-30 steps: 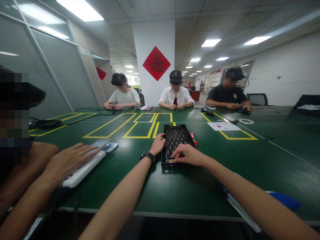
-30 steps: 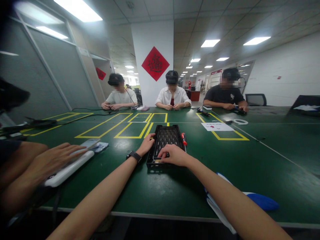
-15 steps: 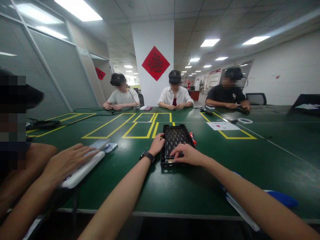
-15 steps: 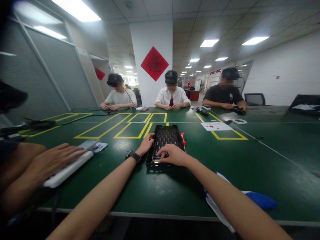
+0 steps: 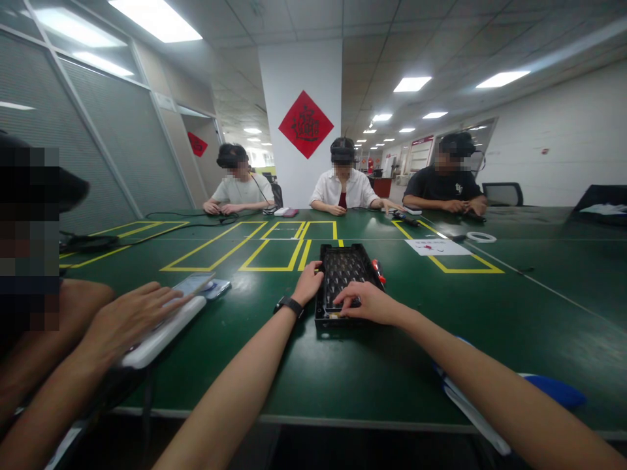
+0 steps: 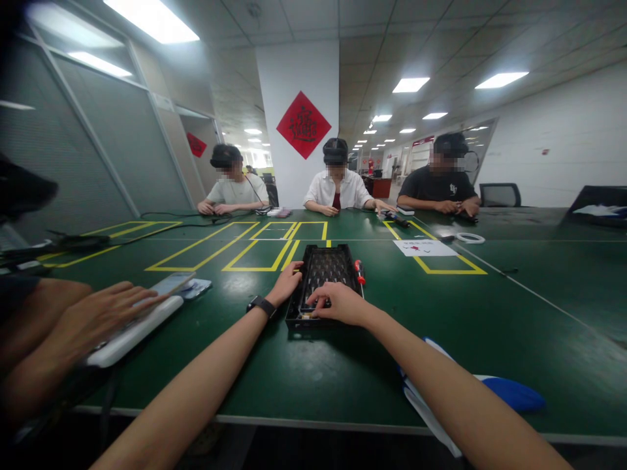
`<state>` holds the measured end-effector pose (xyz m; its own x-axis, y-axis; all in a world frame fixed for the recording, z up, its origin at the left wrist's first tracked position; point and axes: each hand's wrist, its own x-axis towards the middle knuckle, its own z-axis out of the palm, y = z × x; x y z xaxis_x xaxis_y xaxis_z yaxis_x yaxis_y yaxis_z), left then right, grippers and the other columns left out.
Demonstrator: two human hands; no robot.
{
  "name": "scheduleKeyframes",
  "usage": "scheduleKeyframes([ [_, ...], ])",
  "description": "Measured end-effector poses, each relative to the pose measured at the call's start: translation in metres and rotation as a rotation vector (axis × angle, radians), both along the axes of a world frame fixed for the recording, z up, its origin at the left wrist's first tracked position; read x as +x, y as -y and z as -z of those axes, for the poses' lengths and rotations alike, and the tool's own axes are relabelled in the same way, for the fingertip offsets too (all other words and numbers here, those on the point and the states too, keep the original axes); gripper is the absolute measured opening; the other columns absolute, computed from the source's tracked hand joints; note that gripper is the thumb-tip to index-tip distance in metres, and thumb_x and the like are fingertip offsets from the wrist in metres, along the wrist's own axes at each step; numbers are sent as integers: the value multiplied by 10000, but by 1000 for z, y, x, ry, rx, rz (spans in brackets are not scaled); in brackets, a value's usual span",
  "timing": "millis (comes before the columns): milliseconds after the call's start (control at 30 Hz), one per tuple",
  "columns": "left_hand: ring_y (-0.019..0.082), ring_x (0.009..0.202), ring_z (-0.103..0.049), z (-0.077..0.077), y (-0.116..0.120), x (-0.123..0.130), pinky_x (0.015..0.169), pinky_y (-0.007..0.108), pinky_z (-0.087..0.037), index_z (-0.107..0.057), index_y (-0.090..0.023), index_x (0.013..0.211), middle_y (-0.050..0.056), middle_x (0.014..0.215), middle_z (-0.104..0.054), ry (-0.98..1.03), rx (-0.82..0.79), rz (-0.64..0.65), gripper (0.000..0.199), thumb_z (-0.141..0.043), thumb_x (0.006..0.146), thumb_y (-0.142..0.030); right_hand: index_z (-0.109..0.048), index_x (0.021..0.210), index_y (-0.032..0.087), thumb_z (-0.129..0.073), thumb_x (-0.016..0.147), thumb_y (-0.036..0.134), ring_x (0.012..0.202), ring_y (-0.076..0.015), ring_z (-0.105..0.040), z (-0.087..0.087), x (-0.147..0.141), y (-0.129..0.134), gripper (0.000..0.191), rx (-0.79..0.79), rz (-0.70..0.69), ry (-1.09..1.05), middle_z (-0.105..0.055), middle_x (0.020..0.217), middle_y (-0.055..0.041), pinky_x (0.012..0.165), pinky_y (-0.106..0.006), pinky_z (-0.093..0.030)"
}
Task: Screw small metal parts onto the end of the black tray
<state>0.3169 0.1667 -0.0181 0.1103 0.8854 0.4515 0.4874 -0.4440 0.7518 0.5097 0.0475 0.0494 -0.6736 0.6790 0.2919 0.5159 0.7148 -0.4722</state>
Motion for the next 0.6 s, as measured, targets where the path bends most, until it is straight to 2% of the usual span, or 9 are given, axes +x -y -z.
scheduleKeyframes([
  [133,203,1076,-492,0,0,1,971,348,-359,-521,-118,1124,117,1135,-546,-15,3,-14,429,-426,706,-134,-639,967,199,-633,726,334,841,-168,-544,1,0,0,276,23,-1,-4,-688,745,-15,793,-296,-365],
  [333,195,1074,-497,0,-2,1,966,346,-364,-517,-127,1128,109,1136,-545,11,-21,-17,433,-426,705,-129,-642,973,186,-604,751,332,812,-156,-563,-1,0,1,268,-27,-26,1,-674,731,-18,774,-283,-386],
  [467,190,1064,-504,1,-2,0,956,340,-375,-514,-126,1130,110,1132,-545,14,-16,-5,431,-422,710,-132,-673,898,198,-613,742,353,907,-171,-526,-2,0,1,227,40,-54,9,-663,844,-44,828,-310,-373],
  [600,190,1067,-502,1,-2,1,959,340,-376,-516,-128,1129,109,1138,-544,14,-12,-6,426,-423,713,-133,-691,832,226,-604,744,392,1024,-196,-467,-3,2,-2,207,109,-48,72,-628,976,-43,920,-379,-305],
])
